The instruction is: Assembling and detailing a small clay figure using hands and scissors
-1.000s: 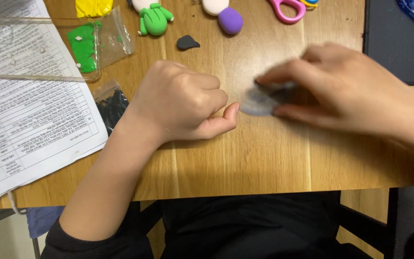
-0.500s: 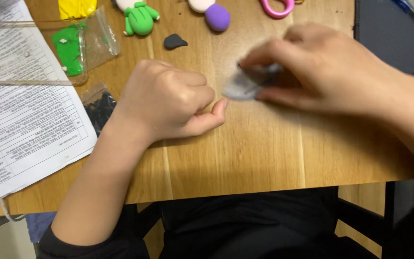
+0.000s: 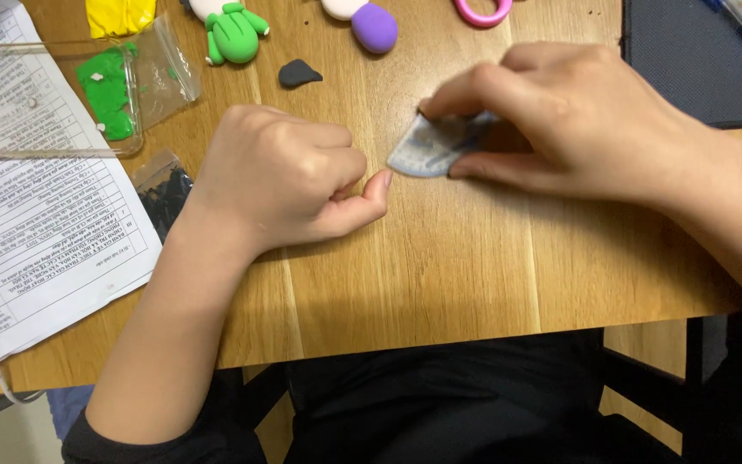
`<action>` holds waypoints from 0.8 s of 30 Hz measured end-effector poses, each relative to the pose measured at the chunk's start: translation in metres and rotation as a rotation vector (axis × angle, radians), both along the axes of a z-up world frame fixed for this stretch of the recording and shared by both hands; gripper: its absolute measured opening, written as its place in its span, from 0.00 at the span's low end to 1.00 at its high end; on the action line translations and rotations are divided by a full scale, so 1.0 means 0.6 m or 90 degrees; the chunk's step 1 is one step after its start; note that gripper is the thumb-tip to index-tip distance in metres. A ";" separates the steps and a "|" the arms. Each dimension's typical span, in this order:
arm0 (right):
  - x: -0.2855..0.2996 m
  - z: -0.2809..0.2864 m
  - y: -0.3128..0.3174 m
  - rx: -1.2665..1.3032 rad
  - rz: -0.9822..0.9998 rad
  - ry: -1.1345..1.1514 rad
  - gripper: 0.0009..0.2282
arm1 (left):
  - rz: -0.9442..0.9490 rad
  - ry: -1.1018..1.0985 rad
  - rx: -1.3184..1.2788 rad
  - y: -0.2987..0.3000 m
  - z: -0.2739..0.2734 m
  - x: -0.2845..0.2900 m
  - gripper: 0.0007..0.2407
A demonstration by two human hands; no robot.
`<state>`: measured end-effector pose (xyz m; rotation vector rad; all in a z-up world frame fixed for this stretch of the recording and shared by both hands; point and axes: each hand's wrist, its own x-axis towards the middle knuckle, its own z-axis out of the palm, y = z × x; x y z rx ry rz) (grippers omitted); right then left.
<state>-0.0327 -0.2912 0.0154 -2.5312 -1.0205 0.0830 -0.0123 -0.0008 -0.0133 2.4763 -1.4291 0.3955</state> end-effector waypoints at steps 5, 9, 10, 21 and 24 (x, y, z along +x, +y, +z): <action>-0.038 -0.001 -0.016 0.059 0.084 -0.060 0.18 | -0.018 -0.020 -0.007 0.007 0.004 0.006 0.22; -0.043 0.016 -0.027 0.226 0.011 -0.050 0.23 | -0.021 -0.020 0.006 0.007 0.004 0.006 0.21; -0.043 0.021 -0.030 0.226 0.012 -0.049 0.23 | -0.020 -0.019 0.006 0.009 0.004 0.007 0.21; -0.054 -0.006 -0.043 0.143 -0.066 0.030 0.25 | 0.010 -0.044 0.015 0.018 0.001 0.011 0.22; -0.039 -0.010 -0.025 0.150 0.015 -0.012 0.20 | -0.002 -0.033 0.012 0.016 0.003 0.012 0.23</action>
